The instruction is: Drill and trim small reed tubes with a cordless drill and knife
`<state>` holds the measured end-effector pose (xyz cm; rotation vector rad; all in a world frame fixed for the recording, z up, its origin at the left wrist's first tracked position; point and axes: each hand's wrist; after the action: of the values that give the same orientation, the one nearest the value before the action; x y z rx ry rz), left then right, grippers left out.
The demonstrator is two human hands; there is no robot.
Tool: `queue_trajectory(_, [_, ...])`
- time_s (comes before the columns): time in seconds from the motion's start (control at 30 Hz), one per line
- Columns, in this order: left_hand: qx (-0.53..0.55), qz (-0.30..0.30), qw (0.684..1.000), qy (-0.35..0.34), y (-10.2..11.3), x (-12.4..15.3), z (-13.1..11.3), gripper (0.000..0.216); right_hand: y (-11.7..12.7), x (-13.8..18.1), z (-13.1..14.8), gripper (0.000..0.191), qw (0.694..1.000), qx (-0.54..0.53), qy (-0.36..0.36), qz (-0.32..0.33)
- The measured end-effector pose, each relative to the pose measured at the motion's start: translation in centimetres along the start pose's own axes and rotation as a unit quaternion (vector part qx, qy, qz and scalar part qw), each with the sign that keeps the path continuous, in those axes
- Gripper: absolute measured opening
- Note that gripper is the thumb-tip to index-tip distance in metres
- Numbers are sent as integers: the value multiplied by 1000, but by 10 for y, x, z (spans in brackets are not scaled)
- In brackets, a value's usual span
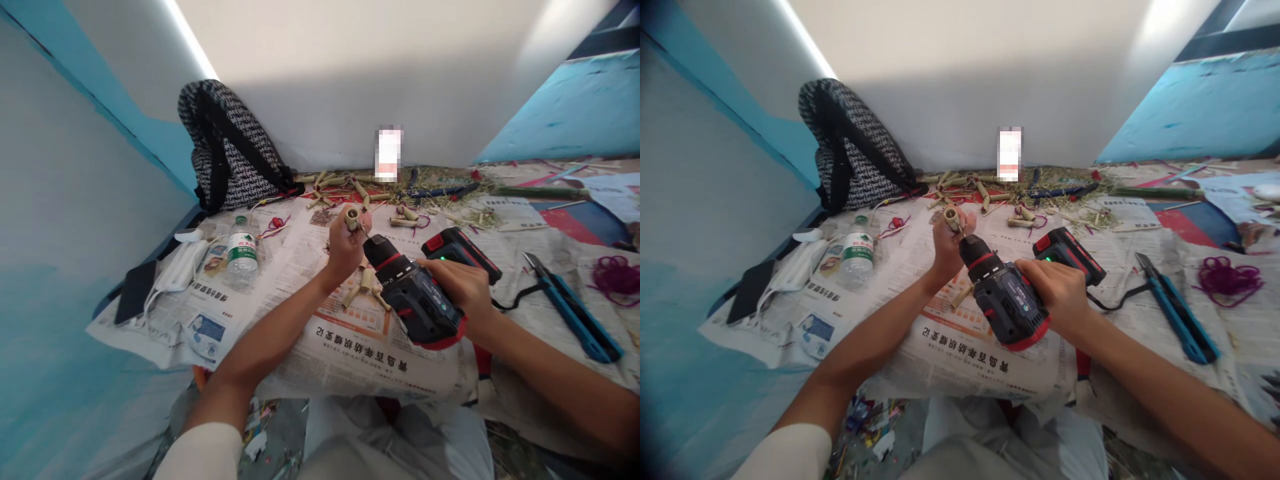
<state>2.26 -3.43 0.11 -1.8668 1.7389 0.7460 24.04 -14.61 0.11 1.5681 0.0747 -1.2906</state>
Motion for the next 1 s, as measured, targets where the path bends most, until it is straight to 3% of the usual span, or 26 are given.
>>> queue_trajectory(0.2, [-5,6,1000,6,1,-1,-4,45,0,2,-2,27,1000,-6,1,0])
queue_trajectory(0.63, [97,53,990,82,4,-7,4,47,-2,3,-2,24,1000,-10,-12,-13])
queue_trajectory(0.83, [66,54,994,65,5,-10,2,48,-1,4,-4,25,1000,-4,-10,-11])
queue_trajectory(1.0, [29,46,997,57,5,-11,0,63,-1,4,-7,27,999,-17,-23,-27])
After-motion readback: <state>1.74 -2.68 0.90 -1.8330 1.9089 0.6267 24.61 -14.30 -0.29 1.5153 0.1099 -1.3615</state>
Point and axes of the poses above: each hand's wrist, its own x-axis away from the middle knuckle, its own y-axis out of the back of the hand, z = x × y
